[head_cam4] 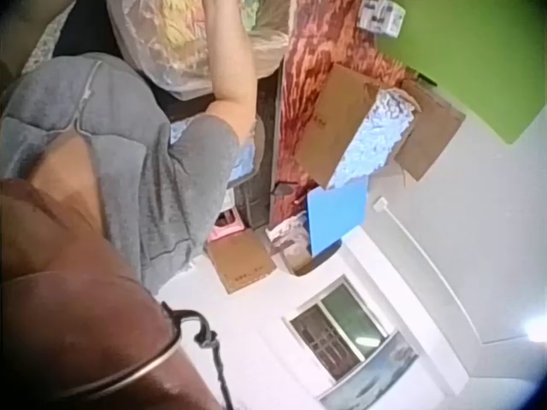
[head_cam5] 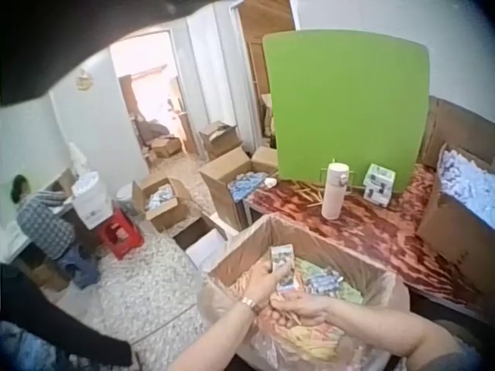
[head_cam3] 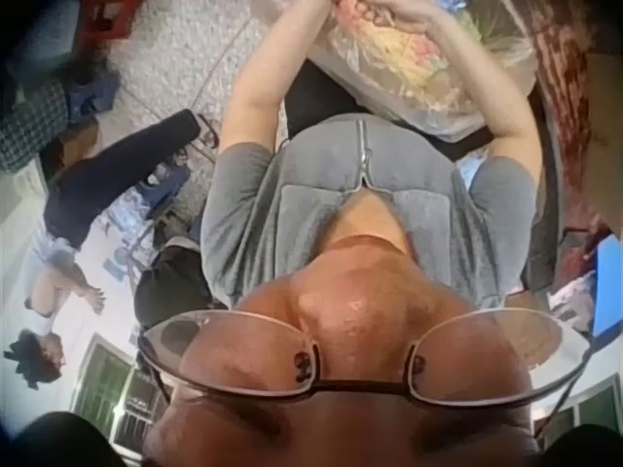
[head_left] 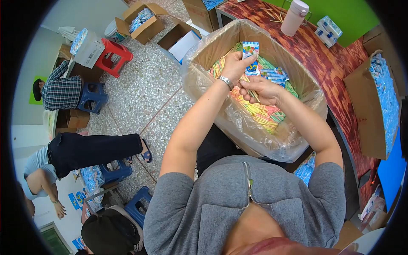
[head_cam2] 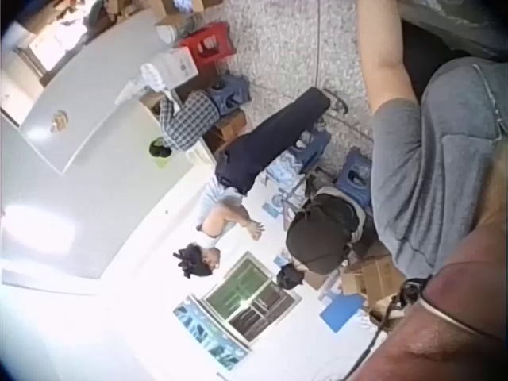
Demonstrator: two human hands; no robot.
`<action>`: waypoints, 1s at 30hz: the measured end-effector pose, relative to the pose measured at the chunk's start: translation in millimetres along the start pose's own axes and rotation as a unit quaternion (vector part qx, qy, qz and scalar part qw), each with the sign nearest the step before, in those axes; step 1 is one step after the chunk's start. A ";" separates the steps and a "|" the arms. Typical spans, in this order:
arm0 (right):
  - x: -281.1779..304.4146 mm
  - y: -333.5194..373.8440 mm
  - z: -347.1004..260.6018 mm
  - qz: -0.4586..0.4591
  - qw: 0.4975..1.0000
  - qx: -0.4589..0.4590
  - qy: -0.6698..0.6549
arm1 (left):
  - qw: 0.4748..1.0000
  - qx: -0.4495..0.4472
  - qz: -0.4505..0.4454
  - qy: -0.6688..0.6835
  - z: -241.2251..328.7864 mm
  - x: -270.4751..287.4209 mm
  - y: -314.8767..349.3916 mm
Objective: Picking small blue packets from a box of packing material and placing them into a separate bin.
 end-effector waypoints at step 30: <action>131.4 -133.7 -60.8 0.286 0.860 0.152 0.394 | 0.970 -0.166 0.146 0.103 84.6 96.1 10.5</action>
Point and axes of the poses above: each hand's wrist, its own y-axis away from the middle knuckle, its own x-axis out of the back of the hand, z = x × y, the point moved 10 cm from there along -y, towards the middle knuckle, and after that the axes turned 13 degrees about z, right-handed, at the moved point
